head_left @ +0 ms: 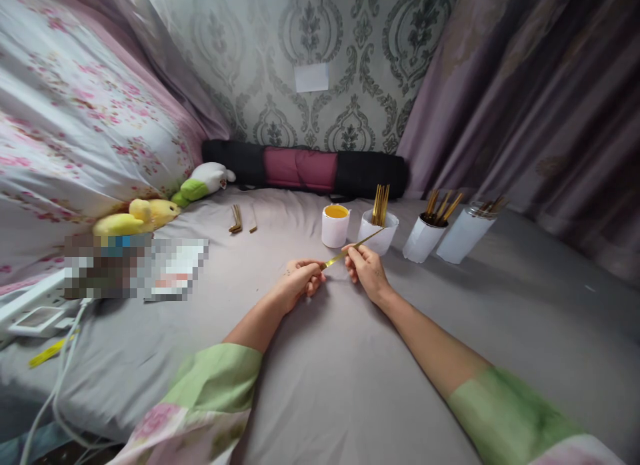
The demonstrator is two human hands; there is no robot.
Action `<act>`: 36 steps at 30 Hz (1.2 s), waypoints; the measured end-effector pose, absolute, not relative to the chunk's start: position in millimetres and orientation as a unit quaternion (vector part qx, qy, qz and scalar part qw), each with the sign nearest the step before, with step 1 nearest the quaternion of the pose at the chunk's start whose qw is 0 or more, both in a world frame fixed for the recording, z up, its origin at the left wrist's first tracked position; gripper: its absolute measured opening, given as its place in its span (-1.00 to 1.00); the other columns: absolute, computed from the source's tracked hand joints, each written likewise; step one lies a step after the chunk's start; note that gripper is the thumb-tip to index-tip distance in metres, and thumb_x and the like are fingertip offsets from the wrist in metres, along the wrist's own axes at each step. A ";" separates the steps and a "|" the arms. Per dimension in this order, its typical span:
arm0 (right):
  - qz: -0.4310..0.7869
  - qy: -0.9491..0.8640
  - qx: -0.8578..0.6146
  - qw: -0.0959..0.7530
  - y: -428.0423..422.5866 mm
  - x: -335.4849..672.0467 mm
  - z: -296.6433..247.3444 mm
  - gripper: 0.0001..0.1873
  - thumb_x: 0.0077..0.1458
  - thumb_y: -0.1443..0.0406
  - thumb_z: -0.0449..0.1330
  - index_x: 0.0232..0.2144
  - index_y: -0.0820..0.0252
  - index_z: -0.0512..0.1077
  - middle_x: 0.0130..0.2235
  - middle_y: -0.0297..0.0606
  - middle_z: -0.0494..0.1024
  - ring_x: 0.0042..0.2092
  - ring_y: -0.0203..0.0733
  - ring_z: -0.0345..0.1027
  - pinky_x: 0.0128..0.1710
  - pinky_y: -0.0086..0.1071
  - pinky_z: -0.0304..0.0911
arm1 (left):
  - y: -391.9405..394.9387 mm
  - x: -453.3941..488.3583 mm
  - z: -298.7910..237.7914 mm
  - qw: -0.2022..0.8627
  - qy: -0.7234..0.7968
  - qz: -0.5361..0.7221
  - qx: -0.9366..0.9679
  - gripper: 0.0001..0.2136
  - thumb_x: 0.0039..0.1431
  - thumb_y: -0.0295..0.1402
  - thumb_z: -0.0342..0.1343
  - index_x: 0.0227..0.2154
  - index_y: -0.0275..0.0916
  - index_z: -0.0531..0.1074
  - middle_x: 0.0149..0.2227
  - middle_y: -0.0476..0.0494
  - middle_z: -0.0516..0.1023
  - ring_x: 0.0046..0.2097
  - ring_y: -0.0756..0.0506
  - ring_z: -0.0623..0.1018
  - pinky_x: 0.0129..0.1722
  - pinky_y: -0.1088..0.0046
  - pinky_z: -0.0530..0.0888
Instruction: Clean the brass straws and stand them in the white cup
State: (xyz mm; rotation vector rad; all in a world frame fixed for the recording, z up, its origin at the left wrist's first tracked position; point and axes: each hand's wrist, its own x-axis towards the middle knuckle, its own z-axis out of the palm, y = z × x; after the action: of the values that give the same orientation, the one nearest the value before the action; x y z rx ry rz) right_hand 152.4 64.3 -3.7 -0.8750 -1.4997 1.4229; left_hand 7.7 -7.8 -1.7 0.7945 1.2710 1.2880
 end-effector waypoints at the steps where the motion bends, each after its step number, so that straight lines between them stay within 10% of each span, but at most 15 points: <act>1: 0.572 -0.598 -0.353 0.437 64.5 152.4 -3.5 -0.71 -0.03 0.10 0.06 -0.37 0.21 0.33 -0.58 -0.46 0.26 -0.68 -0.47 0.05 -0.78 -0.58 -0.02 | -8.0 6.5 -0.9 0.547 0.541 0.544 0.335 -0.73 -0.18 -0.51 0.02 -0.32 -0.42 0.37 -0.59 -0.06 0.41 -0.70 0.12 0.23 -0.77 0.60 0.13; 36: 0.606 -0.468 -0.350 0.540 72.8 158.9 -0.2 -0.73 -0.02 0.11 0.06 -0.45 0.22 0.32 -0.61 -0.44 0.29 -0.67 -0.45 0.09 -0.79 -0.56 -0.04 | -6.0 -25.7 2.1 0.493 0.590 0.570 0.289 -0.79 -0.20 -0.50 0.05 -0.40 -0.43 0.40 -0.65 -0.06 0.38 -0.72 0.13 0.18 -0.77 0.60 0.07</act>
State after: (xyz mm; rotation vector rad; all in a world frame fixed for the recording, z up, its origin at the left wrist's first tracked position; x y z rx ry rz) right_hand 158.9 72.8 -0.2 -0.8318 -1.1118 1.4412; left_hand -25.7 -6.0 2.1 0.7003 1.4325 1.3839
